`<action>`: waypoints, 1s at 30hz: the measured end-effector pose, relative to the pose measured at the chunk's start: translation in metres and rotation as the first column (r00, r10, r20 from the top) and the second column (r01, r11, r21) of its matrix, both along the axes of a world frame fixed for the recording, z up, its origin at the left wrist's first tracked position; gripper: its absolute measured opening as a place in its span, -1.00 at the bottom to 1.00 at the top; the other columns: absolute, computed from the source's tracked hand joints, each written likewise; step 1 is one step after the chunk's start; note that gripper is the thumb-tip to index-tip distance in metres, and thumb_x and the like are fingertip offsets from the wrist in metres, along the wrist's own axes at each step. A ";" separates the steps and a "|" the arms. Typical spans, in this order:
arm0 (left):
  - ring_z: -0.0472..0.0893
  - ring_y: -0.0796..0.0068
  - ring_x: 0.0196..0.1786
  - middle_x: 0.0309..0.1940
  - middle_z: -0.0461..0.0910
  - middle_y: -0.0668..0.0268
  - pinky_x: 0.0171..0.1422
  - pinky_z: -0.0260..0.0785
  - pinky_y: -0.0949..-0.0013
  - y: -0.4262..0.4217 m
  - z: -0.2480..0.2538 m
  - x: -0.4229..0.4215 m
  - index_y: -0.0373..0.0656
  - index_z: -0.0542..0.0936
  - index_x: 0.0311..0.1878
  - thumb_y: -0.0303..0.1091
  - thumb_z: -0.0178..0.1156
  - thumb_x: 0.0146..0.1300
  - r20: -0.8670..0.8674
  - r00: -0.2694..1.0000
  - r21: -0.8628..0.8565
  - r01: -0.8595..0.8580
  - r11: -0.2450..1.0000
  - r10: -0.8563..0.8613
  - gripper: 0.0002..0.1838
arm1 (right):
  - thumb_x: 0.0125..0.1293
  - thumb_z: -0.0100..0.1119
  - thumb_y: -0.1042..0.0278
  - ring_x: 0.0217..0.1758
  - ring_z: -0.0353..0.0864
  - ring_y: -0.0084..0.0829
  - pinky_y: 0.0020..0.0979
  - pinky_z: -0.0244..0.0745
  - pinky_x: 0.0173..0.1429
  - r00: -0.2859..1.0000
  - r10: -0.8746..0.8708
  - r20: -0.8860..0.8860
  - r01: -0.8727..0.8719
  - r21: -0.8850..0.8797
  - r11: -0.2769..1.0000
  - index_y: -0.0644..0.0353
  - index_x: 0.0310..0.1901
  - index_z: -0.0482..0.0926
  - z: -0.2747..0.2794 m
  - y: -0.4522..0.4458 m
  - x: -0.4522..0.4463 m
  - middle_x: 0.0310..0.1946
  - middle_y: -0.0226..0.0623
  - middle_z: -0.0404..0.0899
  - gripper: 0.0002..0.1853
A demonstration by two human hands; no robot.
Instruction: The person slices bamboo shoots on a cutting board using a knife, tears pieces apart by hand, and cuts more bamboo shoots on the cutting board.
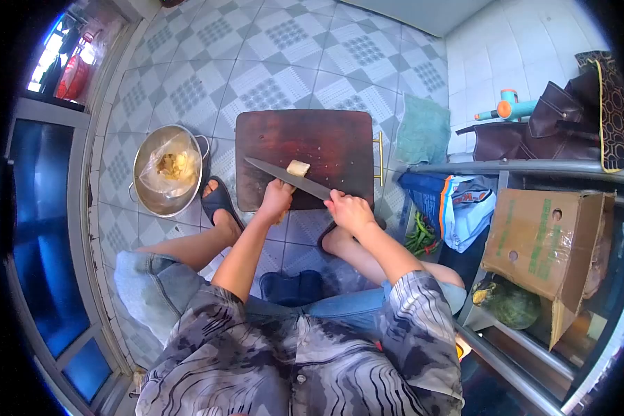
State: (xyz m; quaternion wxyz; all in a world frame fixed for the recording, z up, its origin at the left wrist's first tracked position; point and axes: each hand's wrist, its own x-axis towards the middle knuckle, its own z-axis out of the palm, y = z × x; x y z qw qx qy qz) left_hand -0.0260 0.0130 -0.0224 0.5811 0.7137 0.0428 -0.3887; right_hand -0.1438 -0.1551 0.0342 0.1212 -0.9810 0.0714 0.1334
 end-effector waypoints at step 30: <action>0.32 0.59 -0.71 -0.71 0.36 0.39 -0.65 0.17 0.40 0.019 0.014 0.012 -0.24 0.47 -0.42 -0.21 -0.03 0.31 -0.224 0.959 -0.084 0.156 0.984 -0.171 -0.70 | 0.28 -0.03 -0.04 -0.52 0.63 -0.16 -0.22 0.56 -0.48 0.989 0.127 0.077 -0.116 -0.129 0.985 0.29 -0.18 0.37 -0.011 -0.001 0.030 -0.56 -0.10 0.54 -0.55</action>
